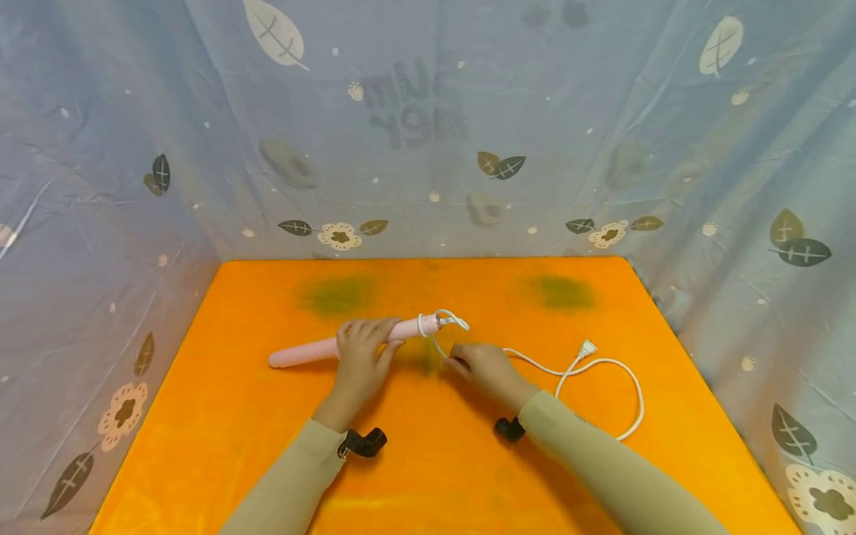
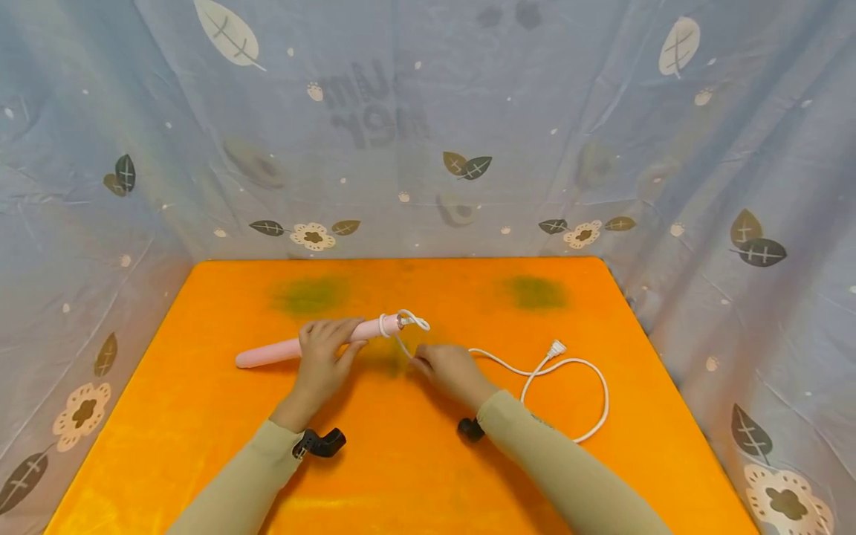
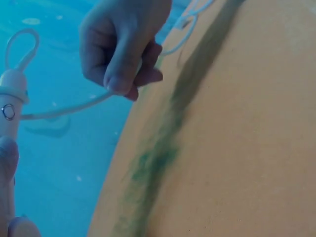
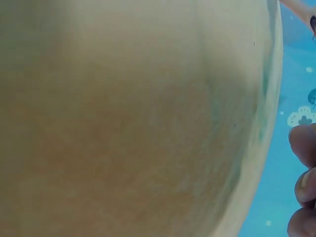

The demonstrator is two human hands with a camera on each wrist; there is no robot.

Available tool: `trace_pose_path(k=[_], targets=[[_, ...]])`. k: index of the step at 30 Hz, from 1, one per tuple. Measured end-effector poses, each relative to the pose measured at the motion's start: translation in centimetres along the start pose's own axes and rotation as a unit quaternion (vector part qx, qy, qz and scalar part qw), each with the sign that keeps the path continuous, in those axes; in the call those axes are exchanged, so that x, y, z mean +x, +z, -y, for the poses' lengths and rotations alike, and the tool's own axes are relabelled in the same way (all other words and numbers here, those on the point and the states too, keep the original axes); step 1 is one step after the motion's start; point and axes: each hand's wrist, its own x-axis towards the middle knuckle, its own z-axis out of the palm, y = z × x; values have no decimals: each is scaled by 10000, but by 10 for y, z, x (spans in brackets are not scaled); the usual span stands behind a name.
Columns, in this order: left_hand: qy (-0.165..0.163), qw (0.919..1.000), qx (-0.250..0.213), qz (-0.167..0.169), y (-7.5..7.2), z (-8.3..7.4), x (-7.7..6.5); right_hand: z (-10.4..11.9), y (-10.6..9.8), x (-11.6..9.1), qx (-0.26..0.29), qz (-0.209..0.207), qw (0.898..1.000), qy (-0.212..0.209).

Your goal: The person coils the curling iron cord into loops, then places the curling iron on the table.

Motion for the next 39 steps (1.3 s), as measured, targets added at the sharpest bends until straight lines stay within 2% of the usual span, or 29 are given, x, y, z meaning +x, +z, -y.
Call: trace_pose_path(k=[7,14,23,26,31,39], targets=[[21,9999,134,71,5,3,1,13,-5,-9,-208,-77,9980,-595],[-25,9996,186,200,7,3,1,28,-10,-11,-626,-337,9898,-1235],[-191,9982,279,496,11,4,-1,40,-25,-11,-469,-151,9847,-1671],[-241,9972,325,635,12,5,-1,41,-30,-9,-532,-312,9818,-1795],[-257,9946,455,902,11,3,-3,42,-36,-5,-712,-818,9749,-1945],[63,9920,586,1117,11,1,-9,41,-40,5,-885,-1264,9676,-2000]])
